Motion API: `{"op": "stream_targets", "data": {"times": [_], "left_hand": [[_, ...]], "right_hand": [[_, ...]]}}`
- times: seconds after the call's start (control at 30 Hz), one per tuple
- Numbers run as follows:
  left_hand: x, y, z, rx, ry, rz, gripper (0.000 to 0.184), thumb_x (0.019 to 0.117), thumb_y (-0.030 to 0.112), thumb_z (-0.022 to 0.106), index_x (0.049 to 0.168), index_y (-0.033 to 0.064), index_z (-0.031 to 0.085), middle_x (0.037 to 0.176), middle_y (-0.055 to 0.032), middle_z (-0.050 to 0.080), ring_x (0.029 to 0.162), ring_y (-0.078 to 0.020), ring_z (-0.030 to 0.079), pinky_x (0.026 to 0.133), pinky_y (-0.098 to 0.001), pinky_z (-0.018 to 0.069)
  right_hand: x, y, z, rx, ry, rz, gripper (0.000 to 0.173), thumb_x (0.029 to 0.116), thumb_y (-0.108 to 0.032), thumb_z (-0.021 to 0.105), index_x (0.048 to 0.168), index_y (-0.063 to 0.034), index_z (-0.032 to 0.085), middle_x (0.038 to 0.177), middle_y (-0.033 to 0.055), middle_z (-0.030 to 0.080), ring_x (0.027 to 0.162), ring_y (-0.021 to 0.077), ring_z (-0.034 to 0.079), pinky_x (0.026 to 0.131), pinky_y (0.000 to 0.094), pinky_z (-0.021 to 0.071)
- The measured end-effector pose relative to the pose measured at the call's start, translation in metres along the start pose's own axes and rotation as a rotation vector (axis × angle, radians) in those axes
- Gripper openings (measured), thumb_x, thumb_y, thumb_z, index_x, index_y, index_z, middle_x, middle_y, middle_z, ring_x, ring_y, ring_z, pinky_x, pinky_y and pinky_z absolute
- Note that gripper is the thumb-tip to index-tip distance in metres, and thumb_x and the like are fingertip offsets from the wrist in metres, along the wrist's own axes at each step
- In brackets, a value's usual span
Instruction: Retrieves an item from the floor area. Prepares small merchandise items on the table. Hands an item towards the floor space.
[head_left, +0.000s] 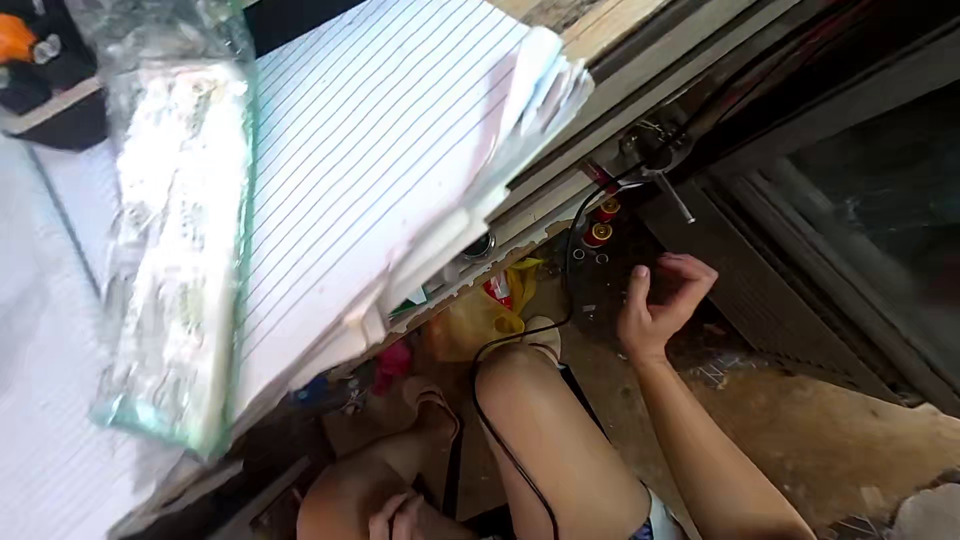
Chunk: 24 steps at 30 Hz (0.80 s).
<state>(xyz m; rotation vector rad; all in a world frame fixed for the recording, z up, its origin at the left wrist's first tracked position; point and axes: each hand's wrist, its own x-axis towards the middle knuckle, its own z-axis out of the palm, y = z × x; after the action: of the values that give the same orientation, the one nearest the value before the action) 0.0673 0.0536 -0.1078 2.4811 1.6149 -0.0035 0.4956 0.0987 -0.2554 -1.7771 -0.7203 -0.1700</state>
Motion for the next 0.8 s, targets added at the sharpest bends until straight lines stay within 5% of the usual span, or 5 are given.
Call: {"op": "stream_targets", "data": {"times": [0.1,0.2,0.3,0.53,0.8], "left_hand": [[0.006,0.006,-0.001,-0.123,0.026,-0.024,0.022,0.0952,0.009,0.056,0.104,0.0044,0.076,0.113,-0.0185,0.068,0.101,-0.0301,0.067,0.085,-0.0418,0.0563],[0.063,0.031,-0.007,-0.303,0.054,0.046,0.025,0.098,0.014,0.057,0.115,0.0034,0.072,0.121,-0.0177,0.065,0.114,-0.0268,0.064,0.097,-0.0392,0.0554],[0.162,0.073,-0.01,-0.351,0.043,0.019,0.032,0.1002,0.016,0.06,0.128,0.0007,0.067,0.129,-0.0227,0.062,0.12,-0.0348,0.062,0.1,-0.0473,0.0533],[0.333,0.116,0.024,-0.234,-0.252,-0.265,0.075,0.0964,0.031,0.07,0.151,-0.0081,0.038,0.15,-0.0328,0.042,0.143,-0.0493,0.036,0.113,-0.0585,0.038],[0.327,0.099,0.046,-0.639,0.074,-0.305,0.057,0.0895,0.021,0.079,0.137,-0.0032,0.058,0.138,-0.0272,0.058,0.134,-0.0402,0.052,0.113,-0.0564,0.0395]], "right_hand": [[0.022,-0.083,0.01,0.247,-0.222,-0.287,0.015,0.1004,-0.021,0.058,0.115,-0.0158,0.061,0.117,-0.0017,0.06,0.115,0.0077,0.058,0.097,0.028,0.0518],[0.041,-0.13,0.044,0.164,-0.651,-0.217,0.038,0.093,-0.02,0.07,0.126,-0.0011,0.064,0.125,0.0209,0.06,0.112,0.0303,0.062,0.091,0.0441,0.057],[0.05,-0.141,0.087,-0.027,-0.875,-0.047,0.072,0.0827,-0.011,0.083,0.147,-0.0083,0.05,0.146,0.0304,0.044,0.128,0.0509,0.049,0.097,0.063,0.0501],[0.04,-0.125,0.119,-0.193,-0.953,0.097,0.083,0.0835,-0.018,0.086,0.152,-0.0044,0.041,0.145,0.0306,0.047,0.12,0.0531,0.056,0.093,0.0657,0.0518],[0.057,-0.133,0.109,-0.137,-0.899,0.09,0.091,0.0661,0.009,0.085,0.146,0.0015,0.043,0.146,0.031,0.044,0.119,0.0504,0.058,0.09,0.0647,0.0536]]}}
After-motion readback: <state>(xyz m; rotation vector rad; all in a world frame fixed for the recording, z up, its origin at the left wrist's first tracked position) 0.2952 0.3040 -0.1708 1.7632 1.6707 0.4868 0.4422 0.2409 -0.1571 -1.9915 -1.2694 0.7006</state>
